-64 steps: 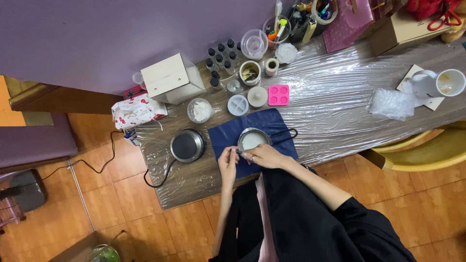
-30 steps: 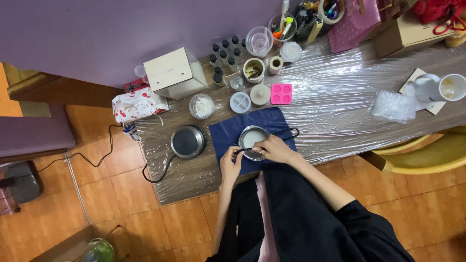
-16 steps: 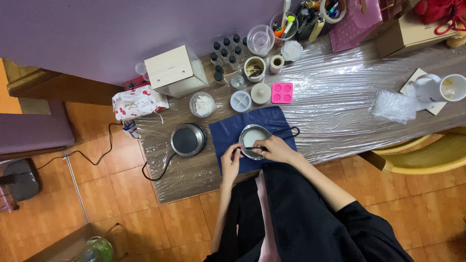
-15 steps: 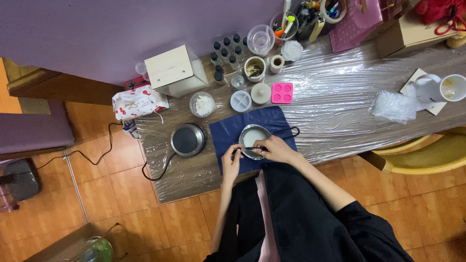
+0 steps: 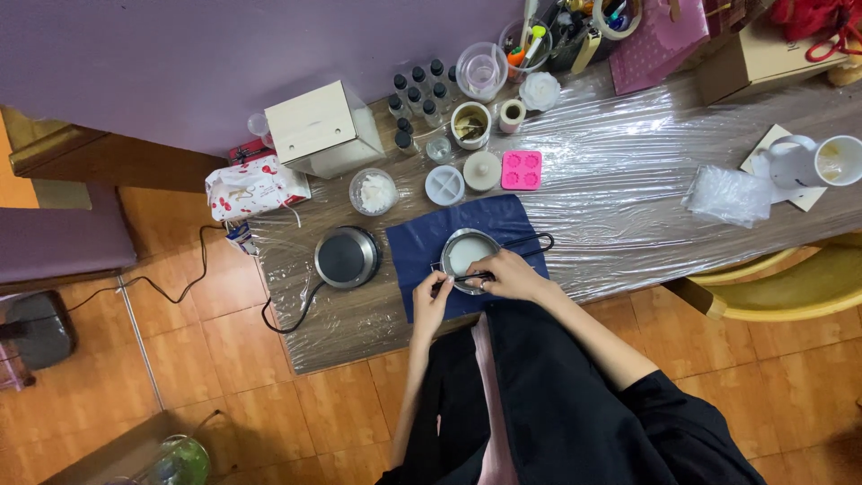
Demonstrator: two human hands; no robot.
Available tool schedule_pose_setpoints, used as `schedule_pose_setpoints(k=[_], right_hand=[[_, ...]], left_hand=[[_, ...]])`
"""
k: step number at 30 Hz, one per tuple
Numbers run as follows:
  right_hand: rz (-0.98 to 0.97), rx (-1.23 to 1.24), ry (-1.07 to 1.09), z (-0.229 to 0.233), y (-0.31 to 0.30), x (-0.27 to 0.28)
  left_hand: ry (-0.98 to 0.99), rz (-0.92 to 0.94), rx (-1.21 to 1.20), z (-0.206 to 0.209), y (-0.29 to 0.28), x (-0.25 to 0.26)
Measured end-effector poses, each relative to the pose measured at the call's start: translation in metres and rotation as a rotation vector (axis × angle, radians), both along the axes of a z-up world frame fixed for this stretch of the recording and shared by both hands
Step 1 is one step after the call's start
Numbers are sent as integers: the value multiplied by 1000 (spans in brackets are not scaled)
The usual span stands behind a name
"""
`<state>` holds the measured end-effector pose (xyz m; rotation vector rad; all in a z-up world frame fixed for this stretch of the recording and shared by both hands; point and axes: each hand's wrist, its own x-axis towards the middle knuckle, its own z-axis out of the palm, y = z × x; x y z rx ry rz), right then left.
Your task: Melting wax flakes in a small pot on an electric heater while stirring
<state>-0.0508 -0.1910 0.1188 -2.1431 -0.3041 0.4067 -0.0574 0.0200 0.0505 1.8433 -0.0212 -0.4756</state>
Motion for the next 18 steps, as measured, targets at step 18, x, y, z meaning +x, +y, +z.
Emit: schedule_pose_setpoints(k=[18], right_hand=[[17, -19, -29, -2, -3, 8]], left_hand=[[-27, 67, 42, -1, 4, 10]])
